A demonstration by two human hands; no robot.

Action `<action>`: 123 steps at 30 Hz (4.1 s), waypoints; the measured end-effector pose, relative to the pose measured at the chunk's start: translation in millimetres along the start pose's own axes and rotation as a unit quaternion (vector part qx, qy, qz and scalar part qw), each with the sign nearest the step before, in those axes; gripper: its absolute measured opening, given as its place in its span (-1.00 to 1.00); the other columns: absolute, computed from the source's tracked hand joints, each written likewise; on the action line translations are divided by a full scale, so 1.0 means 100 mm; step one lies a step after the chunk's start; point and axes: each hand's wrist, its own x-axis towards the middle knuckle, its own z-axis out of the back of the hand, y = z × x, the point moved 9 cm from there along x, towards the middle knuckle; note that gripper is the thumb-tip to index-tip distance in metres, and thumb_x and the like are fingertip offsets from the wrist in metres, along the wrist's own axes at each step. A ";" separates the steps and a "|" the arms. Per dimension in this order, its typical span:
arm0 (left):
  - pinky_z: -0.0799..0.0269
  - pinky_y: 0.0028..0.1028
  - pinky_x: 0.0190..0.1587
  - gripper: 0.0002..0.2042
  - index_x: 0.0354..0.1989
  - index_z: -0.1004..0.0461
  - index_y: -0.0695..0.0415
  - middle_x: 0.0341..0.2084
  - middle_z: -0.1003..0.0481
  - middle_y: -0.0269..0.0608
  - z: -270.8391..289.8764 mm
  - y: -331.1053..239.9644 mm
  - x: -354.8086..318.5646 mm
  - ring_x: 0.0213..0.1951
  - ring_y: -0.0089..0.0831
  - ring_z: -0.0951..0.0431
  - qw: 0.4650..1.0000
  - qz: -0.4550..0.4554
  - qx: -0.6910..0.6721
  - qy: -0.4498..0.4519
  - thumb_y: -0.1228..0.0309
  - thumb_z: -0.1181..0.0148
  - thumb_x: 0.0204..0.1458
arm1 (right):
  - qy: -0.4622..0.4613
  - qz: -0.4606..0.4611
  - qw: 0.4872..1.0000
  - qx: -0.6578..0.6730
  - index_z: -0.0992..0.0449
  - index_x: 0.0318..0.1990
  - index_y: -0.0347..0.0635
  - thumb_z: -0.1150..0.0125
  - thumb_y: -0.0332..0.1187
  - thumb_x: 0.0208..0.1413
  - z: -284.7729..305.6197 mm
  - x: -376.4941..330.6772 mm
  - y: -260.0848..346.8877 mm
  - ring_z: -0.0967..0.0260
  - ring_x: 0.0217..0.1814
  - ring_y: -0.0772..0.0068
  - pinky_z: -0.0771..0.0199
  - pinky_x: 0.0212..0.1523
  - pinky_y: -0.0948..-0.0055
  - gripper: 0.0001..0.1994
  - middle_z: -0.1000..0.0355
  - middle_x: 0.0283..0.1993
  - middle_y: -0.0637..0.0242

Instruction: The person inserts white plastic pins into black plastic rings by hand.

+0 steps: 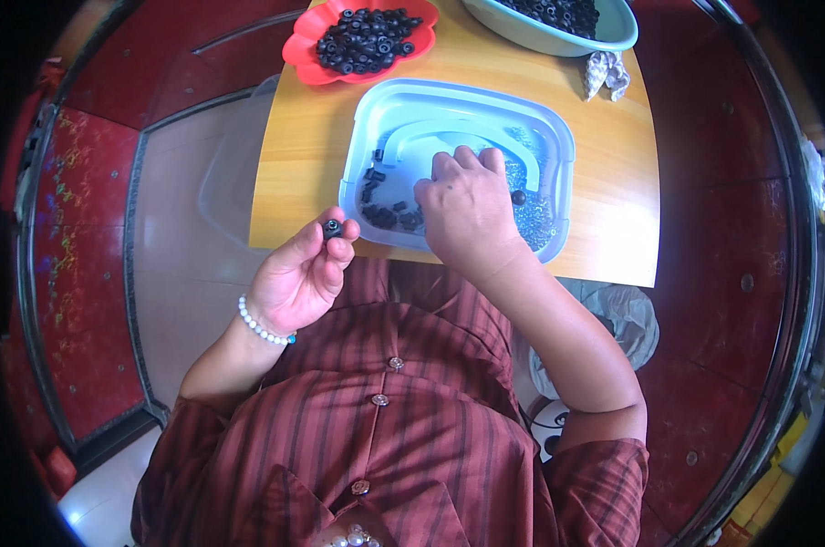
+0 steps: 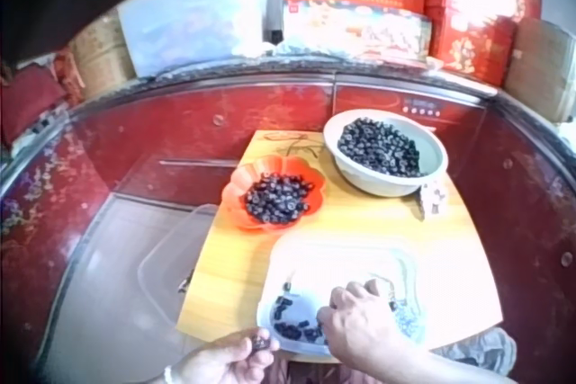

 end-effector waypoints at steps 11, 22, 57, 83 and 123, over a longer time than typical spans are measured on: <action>-0.57 -0.52 -0.11 -0.74 0.02 -0.37 0.23 -0.11 -0.46 -0.05 -0.25 0.15 0.03 -0.15 -0.42 -0.56 0.999 0.009 0.028 0.032 0.51 -0.01 0.15 | -0.042 -0.167 0.865 0.471 -0.49 -0.31 -0.31 -0.18 -0.47 -0.08 0.29 -0.26 -0.28 -0.46 -0.37 0.46 -0.43 -0.29 0.48 -0.85 -0.47 -0.44 0.23; -0.56 -0.51 -0.13 -0.75 -0.01 -0.40 0.23 -0.19 -0.51 -0.08 -0.40 0.14 0.03 -0.22 -0.42 -0.58 0.982 -0.051 0.174 0.054 0.49 -0.05 0.14 | 0.002 -0.148 0.604 0.783 -0.50 -0.27 -0.35 -0.24 -0.50 0.04 0.43 -0.45 0.02 -0.38 -0.33 0.66 -0.41 -0.29 0.65 -0.88 -0.48 -0.35 0.37; -0.59 -0.34 -0.21 -0.76 -0.04 -0.38 0.31 -0.27 -0.52 -0.02 -0.40 0.11 -0.04 -0.34 -0.27 -0.61 0.955 -0.072 0.287 -0.007 0.47 0.01 0.16 | -0.035 -0.173 0.582 0.794 -0.47 -0.34 -0.33 -0.18 -0.59 0.03 0.41 -0.54 0.05 -0.39 -0.39 0.64 -0.41 -0.37 0.65 -0.96 -0.46 -0.41 0.36; -0.58 -0.42 -0.27 -0.76 -0.08 -0.43 0.31 -0.26 -0.53 -0.03 -0.44 0.07 -0.05 -0.35 -0.35 -0.60 0.932 -0.116 0.340 -0.044 0.44 -0.05 0.14 | -0.006 -0.146 0.562 0.814 -0.48 -0.29 -0.40 -0.20 -0.58 0.04 0.40 -0.53 0.11 -0.45 -0.34 0.53 -0.49 -0.29 0.59 -0.91 -0.49 -0.36 0.25; -0.52 -0.34 -0.16 -0.76 -0.30 -0.55 0.26 -0.33 -0.57 -0.06 -1.29 0.02 -0.18 -0.19 -0.17 -0.59 0.597 -0.284 0.712 0.237 0.35 -0.30 -0.08 | 0.054 -0.079 0.286 0.954 -0.42 0.00 -0.37 -0.10 -0.40 0.16 0.07 -0.78 0.63 -0.31 0.04 0.45 -0.26 0.11 0.41 -0.71 -0.41 -0.02 0.19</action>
